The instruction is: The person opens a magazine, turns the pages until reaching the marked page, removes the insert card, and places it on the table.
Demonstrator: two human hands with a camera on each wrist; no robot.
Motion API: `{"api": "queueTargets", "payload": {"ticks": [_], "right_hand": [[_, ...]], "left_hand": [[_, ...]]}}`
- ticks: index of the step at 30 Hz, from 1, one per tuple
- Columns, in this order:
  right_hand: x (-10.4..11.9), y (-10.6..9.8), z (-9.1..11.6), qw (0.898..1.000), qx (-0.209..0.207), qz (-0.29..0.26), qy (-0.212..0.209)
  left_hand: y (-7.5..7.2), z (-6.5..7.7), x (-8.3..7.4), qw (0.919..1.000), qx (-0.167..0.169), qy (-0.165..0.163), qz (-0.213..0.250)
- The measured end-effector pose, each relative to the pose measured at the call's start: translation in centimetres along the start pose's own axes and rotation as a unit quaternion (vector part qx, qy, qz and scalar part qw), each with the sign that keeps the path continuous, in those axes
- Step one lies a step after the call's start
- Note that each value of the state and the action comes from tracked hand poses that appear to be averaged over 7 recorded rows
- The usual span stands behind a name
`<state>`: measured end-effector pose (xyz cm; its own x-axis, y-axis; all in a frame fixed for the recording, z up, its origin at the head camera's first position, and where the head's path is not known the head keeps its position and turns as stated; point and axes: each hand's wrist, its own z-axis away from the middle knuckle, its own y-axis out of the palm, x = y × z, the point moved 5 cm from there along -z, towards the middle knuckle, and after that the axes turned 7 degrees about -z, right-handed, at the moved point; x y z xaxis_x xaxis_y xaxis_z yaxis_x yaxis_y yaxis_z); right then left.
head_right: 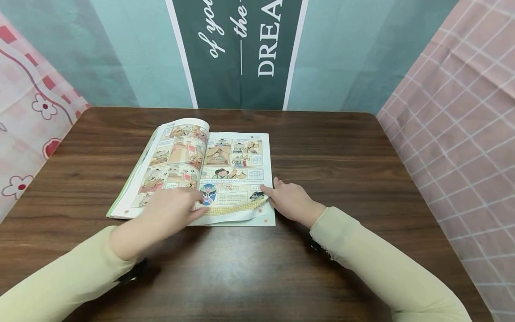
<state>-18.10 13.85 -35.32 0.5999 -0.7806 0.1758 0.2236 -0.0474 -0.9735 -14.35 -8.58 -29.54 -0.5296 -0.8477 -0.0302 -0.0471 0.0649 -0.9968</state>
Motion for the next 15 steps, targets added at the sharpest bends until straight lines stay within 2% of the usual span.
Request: {"api": "queueTargets", "payload": {"ticks": [4, 7, 11, 15], "right_hand": [[-0.4, 0.1, 0.1, 1.000, 0.000, -0.019, 0.008], [-0.6, 0.2, 0.1, 0.999, 0.005, -0.031, 0.011], [-0.8, 0.2, 0.2, 0.998, 0.022, -0.049, 0.013], [-1.5, 0.1, 0.2, 0.989, 0.068, -0.123, 0.055]], "left_hand": [[1.2, -2.3, -3.3, 0.9982, 0.018, 0.056, -0.011], [2.0, -3.3, -4.8, 0.9963, 0.030, 0.077, -0.021], [2.5, -3.9, -5.5, 0.9967, 0.012, 0.079, -0.016], [1.8, -4.2, -4.6, 0.9973, -0.051, 0.053, -0.005]]}}
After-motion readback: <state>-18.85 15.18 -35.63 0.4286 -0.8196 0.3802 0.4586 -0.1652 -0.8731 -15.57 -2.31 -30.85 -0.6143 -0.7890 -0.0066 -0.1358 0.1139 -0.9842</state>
